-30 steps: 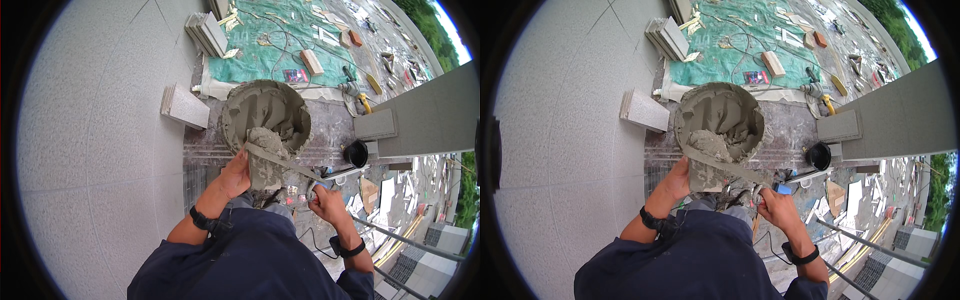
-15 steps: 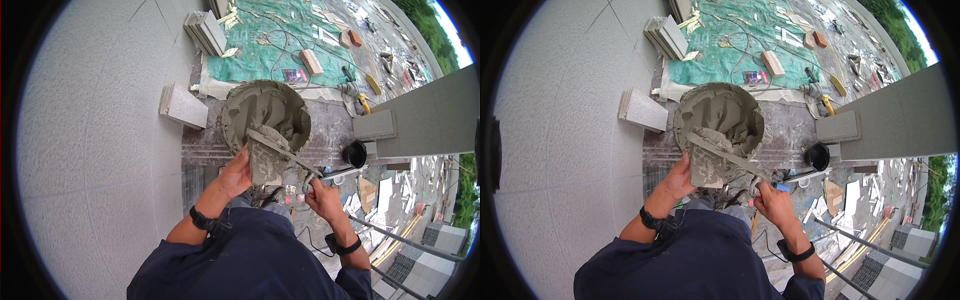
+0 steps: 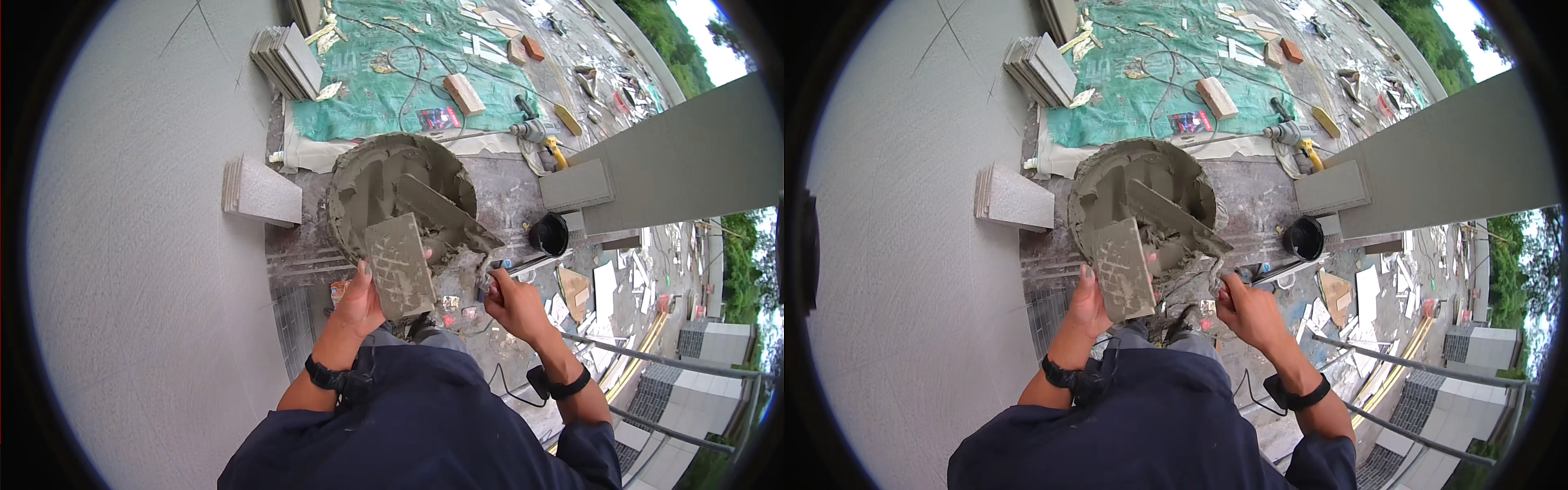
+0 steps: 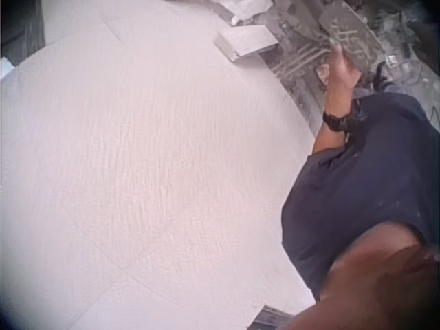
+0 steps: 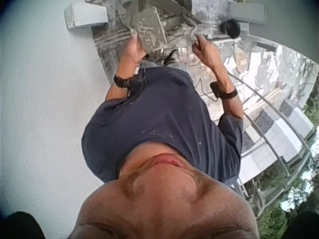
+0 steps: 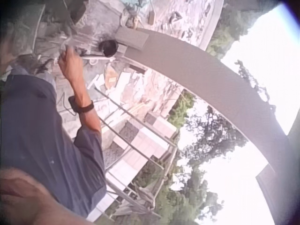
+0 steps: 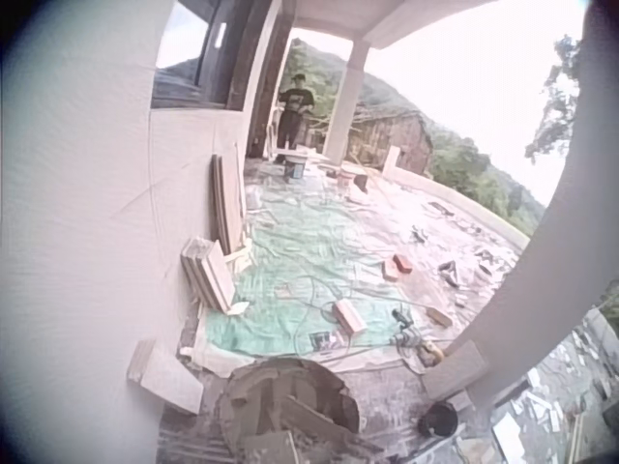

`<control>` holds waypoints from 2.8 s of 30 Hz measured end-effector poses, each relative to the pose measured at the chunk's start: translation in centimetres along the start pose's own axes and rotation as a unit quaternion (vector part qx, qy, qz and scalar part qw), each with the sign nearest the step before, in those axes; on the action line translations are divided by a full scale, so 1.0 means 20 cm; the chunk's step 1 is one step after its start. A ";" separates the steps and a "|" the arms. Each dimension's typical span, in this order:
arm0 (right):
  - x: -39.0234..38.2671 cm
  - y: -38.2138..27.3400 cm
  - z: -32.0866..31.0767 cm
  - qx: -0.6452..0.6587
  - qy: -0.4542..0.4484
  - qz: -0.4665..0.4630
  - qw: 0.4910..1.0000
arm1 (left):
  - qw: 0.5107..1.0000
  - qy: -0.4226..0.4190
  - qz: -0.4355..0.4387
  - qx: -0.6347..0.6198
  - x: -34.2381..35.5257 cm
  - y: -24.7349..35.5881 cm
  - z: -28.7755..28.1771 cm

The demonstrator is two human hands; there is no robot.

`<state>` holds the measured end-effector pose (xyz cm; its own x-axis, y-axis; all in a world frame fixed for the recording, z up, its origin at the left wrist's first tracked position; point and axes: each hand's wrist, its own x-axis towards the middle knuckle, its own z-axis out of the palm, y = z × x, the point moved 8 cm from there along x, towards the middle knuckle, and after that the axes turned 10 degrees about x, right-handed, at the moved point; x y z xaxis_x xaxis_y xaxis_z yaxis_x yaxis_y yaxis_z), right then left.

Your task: Measuring, cutting, and applying mortar to tiles to install them on a window sill.

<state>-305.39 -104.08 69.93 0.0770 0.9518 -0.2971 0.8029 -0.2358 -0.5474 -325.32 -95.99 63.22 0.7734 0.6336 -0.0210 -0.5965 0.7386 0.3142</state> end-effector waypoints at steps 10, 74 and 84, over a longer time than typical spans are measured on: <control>-0.04 0.27 -0.10 0.319 -0.169 0.247 0.899 | 0.993 0.068 0.046 0.083 -0.04 0.21 0.00; -2.39 3.37 -2.08 -0.106 0.674 0.052 0.730 | 0.863 -0.090 -0.496 0.038 2.16 -4.74 1.77; -2.58 4.43 -2.61 -0.098 0.577 0.268 0.765 | 0.611 -0.223 -0.412 0.639 2.79 -5.38 1.18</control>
<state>-207.41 -163.80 77.50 0.8062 0.2951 0.5128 0.5381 -0.7260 -0.4282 -212.90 -145.65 50.70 0.8496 -0.1672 -0.5002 0.4680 -0.1985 0.8612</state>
